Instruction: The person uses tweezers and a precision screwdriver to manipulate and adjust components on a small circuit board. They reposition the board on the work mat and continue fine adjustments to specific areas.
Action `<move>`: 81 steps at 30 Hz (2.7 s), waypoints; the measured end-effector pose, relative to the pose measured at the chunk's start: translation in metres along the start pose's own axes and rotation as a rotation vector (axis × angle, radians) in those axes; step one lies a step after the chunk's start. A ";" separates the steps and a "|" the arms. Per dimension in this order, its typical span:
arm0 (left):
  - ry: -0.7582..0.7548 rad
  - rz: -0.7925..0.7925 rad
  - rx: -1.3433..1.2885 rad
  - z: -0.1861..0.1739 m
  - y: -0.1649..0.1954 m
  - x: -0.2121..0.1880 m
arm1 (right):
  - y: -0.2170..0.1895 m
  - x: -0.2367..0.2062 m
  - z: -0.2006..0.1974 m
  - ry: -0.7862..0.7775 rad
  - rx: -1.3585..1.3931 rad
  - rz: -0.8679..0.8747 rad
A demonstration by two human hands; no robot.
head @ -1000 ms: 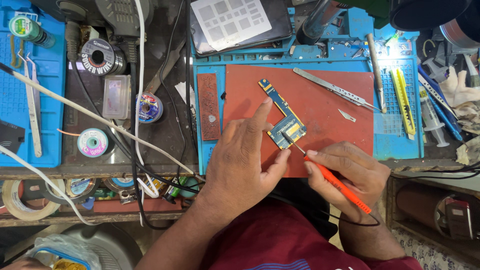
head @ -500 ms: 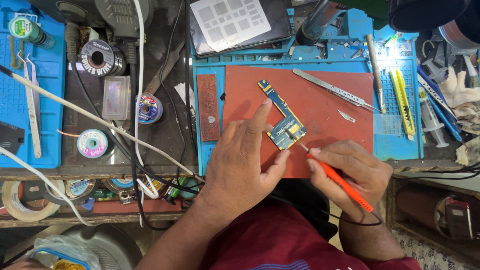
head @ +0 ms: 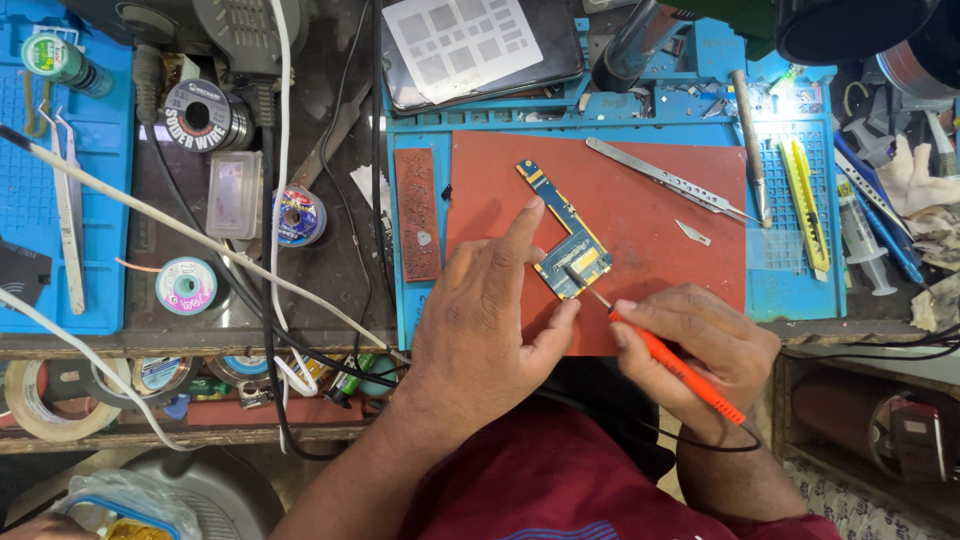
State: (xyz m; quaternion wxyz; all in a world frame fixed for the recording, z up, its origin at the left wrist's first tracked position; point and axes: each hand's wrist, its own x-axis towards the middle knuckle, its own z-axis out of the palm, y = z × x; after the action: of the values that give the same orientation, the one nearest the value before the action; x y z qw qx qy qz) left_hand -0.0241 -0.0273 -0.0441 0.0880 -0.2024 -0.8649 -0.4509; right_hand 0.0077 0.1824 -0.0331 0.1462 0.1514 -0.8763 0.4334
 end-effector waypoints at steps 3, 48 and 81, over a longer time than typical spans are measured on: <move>0.002 0.002 0.000 0.000 0.000 0.000 | 0.002 -0.001 0.003 0.068 0.028 0.092; -0.005 0.002 0.006 -0.001 0.000 -0.001 | 0.001 -0.002 0.007 0.070 0.023 0.093; 0.000 0.007 0.012 0.000 0.000 -0.001 | 0.000 -0.002 0.005 0.031 -0.006 0.069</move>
State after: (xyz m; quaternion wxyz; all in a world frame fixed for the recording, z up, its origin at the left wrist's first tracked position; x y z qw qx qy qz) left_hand -0.0231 -0.0276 -0.0447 0.0906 -0.2049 -0.8670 -0.4452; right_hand 0.0086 0.1782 -0.0366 0.1452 0.1139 -0.8799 0.4378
